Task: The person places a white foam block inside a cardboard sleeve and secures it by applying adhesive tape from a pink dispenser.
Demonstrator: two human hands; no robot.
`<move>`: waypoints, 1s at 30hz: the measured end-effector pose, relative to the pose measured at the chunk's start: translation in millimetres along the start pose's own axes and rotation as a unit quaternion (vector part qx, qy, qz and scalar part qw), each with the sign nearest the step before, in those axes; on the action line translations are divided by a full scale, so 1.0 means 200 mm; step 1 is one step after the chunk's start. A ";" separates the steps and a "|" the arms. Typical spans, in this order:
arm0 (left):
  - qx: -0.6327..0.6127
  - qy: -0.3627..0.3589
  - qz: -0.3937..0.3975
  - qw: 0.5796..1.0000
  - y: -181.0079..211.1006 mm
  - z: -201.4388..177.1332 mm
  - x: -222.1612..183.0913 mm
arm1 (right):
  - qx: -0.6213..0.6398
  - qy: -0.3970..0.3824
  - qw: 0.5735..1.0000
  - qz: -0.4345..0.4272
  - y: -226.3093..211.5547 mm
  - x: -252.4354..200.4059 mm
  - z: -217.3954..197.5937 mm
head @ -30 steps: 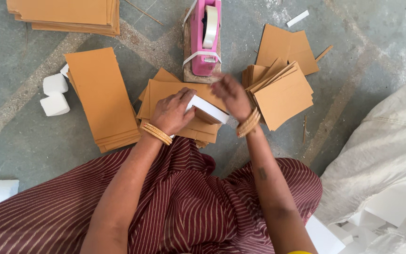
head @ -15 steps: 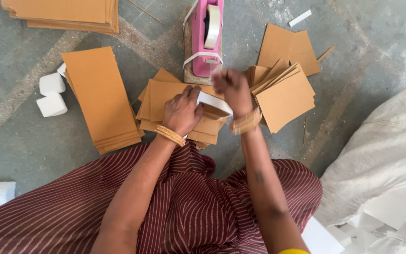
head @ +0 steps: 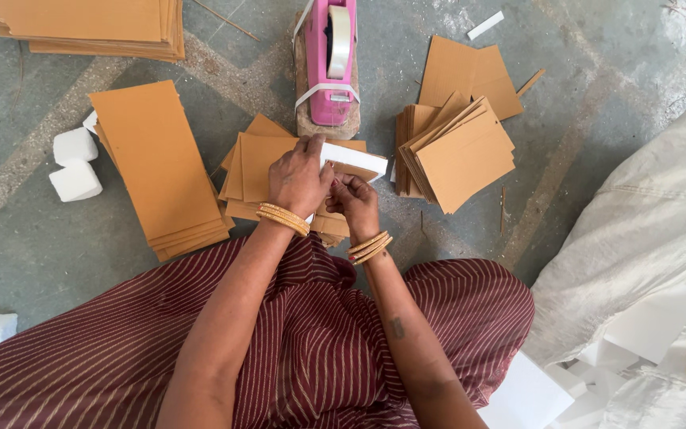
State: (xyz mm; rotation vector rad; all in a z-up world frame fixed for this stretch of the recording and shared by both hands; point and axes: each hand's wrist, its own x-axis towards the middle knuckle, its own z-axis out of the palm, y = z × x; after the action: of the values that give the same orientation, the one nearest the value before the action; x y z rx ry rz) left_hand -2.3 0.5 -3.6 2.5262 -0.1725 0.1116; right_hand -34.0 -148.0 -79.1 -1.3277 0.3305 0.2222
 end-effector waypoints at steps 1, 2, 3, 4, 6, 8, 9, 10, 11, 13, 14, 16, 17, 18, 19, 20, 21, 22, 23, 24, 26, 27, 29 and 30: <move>0.001 0.010 0.006 1.000 0.00 0.00 -0.01 | 0.015 0.012 1.000 0.002 0.04 0.02 0.00; 0.002 0.019 0.013 1.000 -0.01 0.00 -0.01 | 0.010 0.032 0.999 -0.009 0.07 0.05 0.00; 0.003 0.019 0.012 1.000 -0.01 0.01 -0.02 | 0.004 0.053 0.998 -0.018 0.12 0.07 0.00; 0.003 0.019 0.011 1.000 -0.01 0.02 -0.02 | -0.002 0.075 0.997 -0.027 0.16 0.09 -0.01; -0.002 0.019 0.015 1.000 0.00 0.03 -0.04 | -0.029 0.096 0.995 0.019 0.24 0.11 -0.04; -0.006 0.026 0.025 0.999 -0.01 0.02 -0.05 | -0.029 0.107 0.993 0.044 0.31 0.17 -0.04; -0.001 0.033 0.028 0.999 -0.01 0.01 -0.04 | -0.018 0.111 0.992 0.048 0.34 0.20 -0.05; 0.003 0.041 0.030 0.999 -0.02 0.01 -0.03 | -0.008 0.116 0.992 0.052 0.37 0.23 -0.06; 0.003 0.042 0.032 0.999 -0.01 0.02 -0.05 | -0.033 0.117 0.992 0.042 0.41 0.23 -0.10; 0.009 0.026 0.017 0.999 0.00 0.04 -0.05 | -0.081 0.116 0.990 0.017 0.46 0.25 -0.14; 0.013 0.021 0.011 1.000 0.00 0.04 -0.04 | -0.112 0.114 0.987 0.014 0.47 0.27 -0.14; 0.013 0.034 0.016 0.999 0.01 0.03 -0.04 | -0.175 0.109 0.979 0.008 0.46 0.25 -0.14; 0.017 0.041 0.019 0.999 0.00 0.02 -0.05 | -0.220 0.099 0.970 -0.013 0.43 0.23 -0.12; 0.015 0.045 0.019 0.999 0.00 0.01 -0.05 | -0.265 0.089 0.959 -0.035 0.39 0.20 -0.11; 0.010 0.051 0.018 0.998 0.01 0.01 -0.06 | -0.313 0.079 0.945 -0.058 0.31 0.16 -0.12; 0.004 0.057 0.018 0.998 0.01 0.00 -0.05 | -0.334 0.042 0.941 -0.032 0.22 0.13 -0.12; 0.001 0.050 0.012 0.999 0.02 0.01 -0.06 | -0.354 0.008 0.935 -0.002 0.12 0.06 -0.14; -0.003 0.042 0.007 0.999 0.02 0.01 -0.07 | -0.374 -0.027 0.927 0.029 0.02 -0.01 -0.17; -0.007 0.038 -0.001 0.999 0.02 0.01 -0.06 | -0.386 -0.043 0.922 0.011 -0.10 -0.07 -0.19; -0.003 0.044 0.001 0.999 0.02 0.00 -0.06 | -0.397 -0.060 0.916 -0.008 -0.21 -0.13 -0.21; 0.003 0.047 0.006 0.999 0.02 0.01 -0.07 | -0.399 -0.037 0.911 -0.100 -0.41 -0.21 -0.23; 0.004 0.045 0.006 0.999 0.02 0.01 -0.07 | -0.422 0.031 0.896 -0.131 -0.48 -0.21 -0.21; 0.007 0.043 0.006 0.999 0.02 0.01 -0.07 | -0.432 0.089 0.870 -0.218 -0.58 -0.14 -0.14; 0.002 0.047 0.008 0.999 0.02 0.01 -0.07 | -0.420 0.080 0.862 -0.273 -0.61 -0.06 -0.10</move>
State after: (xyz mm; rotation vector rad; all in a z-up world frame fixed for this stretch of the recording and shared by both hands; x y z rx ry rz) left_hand -16.9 -2.7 -3.5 2.5178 -0.1549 0.2363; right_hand -5.9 -195.8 32.3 -2.2545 -0.0426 -0.2664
